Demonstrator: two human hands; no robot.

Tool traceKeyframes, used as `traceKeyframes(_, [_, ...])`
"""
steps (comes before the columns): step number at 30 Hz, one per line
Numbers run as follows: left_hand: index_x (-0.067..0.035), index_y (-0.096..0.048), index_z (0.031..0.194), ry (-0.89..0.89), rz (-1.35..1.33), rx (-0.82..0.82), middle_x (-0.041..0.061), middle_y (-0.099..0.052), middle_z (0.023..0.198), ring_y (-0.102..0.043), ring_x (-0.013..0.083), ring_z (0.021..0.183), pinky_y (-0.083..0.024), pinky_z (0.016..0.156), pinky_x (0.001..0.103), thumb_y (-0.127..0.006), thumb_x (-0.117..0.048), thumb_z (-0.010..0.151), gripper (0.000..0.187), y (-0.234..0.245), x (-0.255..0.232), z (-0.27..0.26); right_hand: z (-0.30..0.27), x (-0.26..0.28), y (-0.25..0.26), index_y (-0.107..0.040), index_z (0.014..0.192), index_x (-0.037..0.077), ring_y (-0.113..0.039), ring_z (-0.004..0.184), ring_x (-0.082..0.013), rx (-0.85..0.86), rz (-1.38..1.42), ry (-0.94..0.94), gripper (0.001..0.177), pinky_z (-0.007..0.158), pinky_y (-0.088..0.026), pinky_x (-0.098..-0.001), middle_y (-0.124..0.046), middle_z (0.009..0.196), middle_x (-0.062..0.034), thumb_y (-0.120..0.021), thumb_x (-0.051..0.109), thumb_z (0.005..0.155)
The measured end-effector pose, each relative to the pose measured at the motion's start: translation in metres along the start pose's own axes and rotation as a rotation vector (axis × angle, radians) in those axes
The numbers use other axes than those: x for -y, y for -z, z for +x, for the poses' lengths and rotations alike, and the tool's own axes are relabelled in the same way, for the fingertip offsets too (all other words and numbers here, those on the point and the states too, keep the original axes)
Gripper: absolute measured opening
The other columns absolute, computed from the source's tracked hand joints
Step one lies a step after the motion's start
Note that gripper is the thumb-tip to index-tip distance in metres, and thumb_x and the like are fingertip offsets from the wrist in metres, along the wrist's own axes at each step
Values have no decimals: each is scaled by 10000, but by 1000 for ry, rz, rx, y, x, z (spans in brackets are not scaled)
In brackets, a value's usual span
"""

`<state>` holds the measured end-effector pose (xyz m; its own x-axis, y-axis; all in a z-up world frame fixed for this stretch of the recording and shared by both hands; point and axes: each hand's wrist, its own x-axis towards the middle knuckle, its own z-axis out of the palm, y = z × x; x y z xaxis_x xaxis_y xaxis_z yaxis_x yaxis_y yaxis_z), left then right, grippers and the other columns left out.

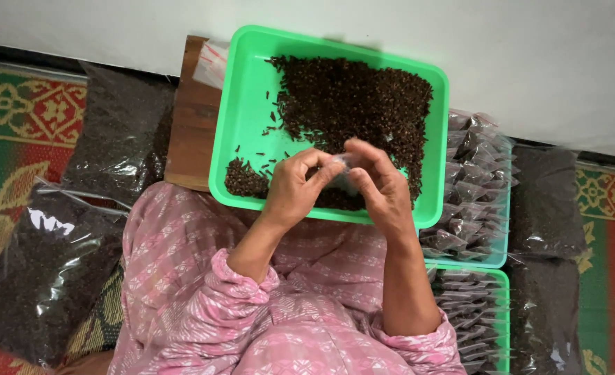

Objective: The person scoops dried cloves from a tray into small plastic bags, then seals each bag by pressing the opening.

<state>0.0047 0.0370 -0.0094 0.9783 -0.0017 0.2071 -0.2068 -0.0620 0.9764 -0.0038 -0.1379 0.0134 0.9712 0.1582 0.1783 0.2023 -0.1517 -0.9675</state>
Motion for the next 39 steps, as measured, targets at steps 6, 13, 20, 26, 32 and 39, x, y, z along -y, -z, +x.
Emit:
traceKeyframes(6, [-145,-786,1091,-100,-21,69,53,-791,960,-745,242,919,-580,858,369,-719,-191,981,137,7,-30,2,0,-15,-1,-702,1072,-19,-677,1117,-245,-129,-10,103,110,993,-543,-359,-703,1114,-168,-700,47,985])
traceKeyframes(13, [-186,-799,972,-93,39,32,20,-764,855,-728,207,864,-568,819,325,-776,-285,938,107,4,2,-2,-2,-11,-2,-644,1218,-12,-675,1142,-231,-118,92,89,226,999,-567,-384,-657,1256,-181,-663,92,1017])
traceKeyframes(20, [-124,-704,803,50,70,-18,71,-659,724,-675,199,693,-561,653,305,-903,-319,773,280,3,7,-4,-4,-17,0,-615,1296,-4,-695,1117,-227,-78,71,59,298,906,-574,-312,-659,1289,-170,-653,56,1007])
traceKeyframes(26, [-107,-718,801,27,-28,36,45,-645,697,-614,118,675,-545,635,291,-766,-256,947,215,3,-10,1,-3,-16,1,-629,1293,-5,-688,1086,-186,-65,51,54,286,846,-564,-280,-685,1259,-162,-635,78,1019])
traceKeyframes(32, [-125,-776,914,-40,-8,56,58,-710,788,-664,153,746,-548,675,284,-760,-219,943,99,5,-4,1,-4,-14,0,-641,1282,-4,-690,1095,-203,-68,45,61,273,899,-566,-318,-689,1255,-174,-622,103,1032])
traceKeyframes(39, [-105,-698,746,16,46,-13,42,-675,711,-632,144,676,-503,578,242,-927,-337,751,326,2,3,-4,-4,-7,-1,-633,1299,-9,-687,1120,-230,-51,51,59,291,976,-556,-380,-686,1251,-172,-604,125,1042])
